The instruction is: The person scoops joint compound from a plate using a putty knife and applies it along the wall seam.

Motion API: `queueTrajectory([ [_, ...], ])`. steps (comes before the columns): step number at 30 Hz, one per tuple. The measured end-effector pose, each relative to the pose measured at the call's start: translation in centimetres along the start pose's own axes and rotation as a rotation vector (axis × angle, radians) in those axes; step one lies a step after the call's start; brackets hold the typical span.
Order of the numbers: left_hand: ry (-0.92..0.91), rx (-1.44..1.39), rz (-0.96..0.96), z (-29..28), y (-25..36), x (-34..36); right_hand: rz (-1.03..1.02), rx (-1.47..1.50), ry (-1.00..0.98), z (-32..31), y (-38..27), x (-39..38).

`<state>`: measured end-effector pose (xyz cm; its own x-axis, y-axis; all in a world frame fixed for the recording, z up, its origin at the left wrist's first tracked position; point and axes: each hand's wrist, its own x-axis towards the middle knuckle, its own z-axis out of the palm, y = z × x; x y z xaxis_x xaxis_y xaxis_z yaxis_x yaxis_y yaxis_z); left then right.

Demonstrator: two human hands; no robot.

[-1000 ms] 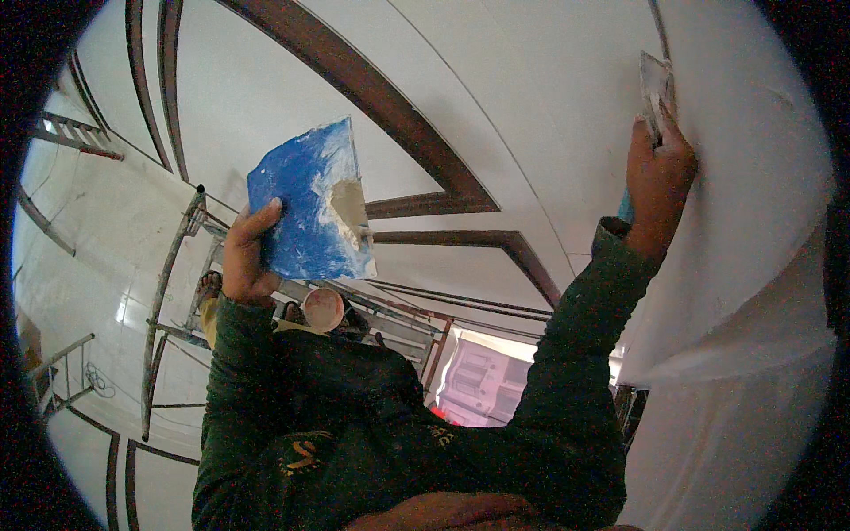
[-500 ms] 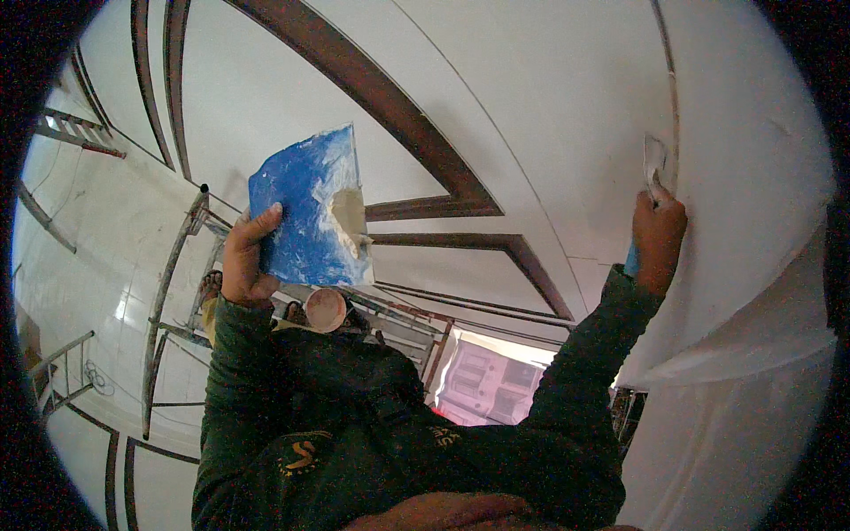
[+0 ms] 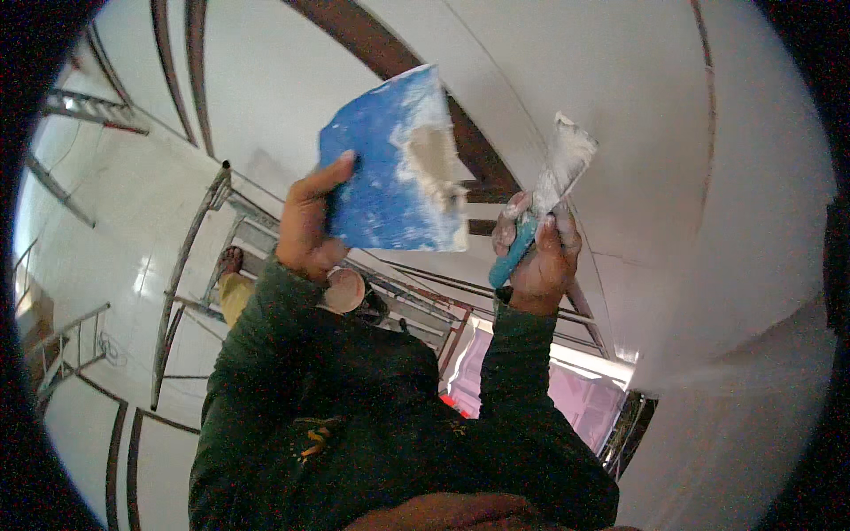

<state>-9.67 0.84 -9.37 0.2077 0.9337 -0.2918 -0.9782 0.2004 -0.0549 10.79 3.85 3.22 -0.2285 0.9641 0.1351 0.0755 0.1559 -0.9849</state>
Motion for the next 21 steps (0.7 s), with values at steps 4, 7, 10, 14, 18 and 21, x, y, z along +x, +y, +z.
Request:
queueTrajectory([
  [4, 0.001, -0.03, 0.031, 0.0, -1.0, 0.3, 0.091, 0.214, -0.037, 1.3, 1.6, -0.5],
  [7, -0.055, -0.039, 0.031, 0.9, -0.7, -0.6, 0.065, 0.078, -0.103, 0.4, 1.8, -0.3],
  [10, -0.034, 0.068, 0.036, 0.9, -0.1, -0.4, 0.076, -0.046, -0.143, -1.1, 1.0, 0.0],
  [14, -0.05, 0.129, 0.058, 1.0, 0.8, -1.4, -0.016, -0.358, -0.319, -2.2, 0.3, 0.3],
  [18, -0.076, 0.215, 0.079, 0.0, 1.7, -1.9, -0.095, -0.286, -0.369, -2.9, 1.8, -0.2],
  [21, -0.055, 0.2, 0.084, 0.2, 1.6, -2.1, -0.092, -0.392, -0.392, -2.3, 2.1, -0.3],
])
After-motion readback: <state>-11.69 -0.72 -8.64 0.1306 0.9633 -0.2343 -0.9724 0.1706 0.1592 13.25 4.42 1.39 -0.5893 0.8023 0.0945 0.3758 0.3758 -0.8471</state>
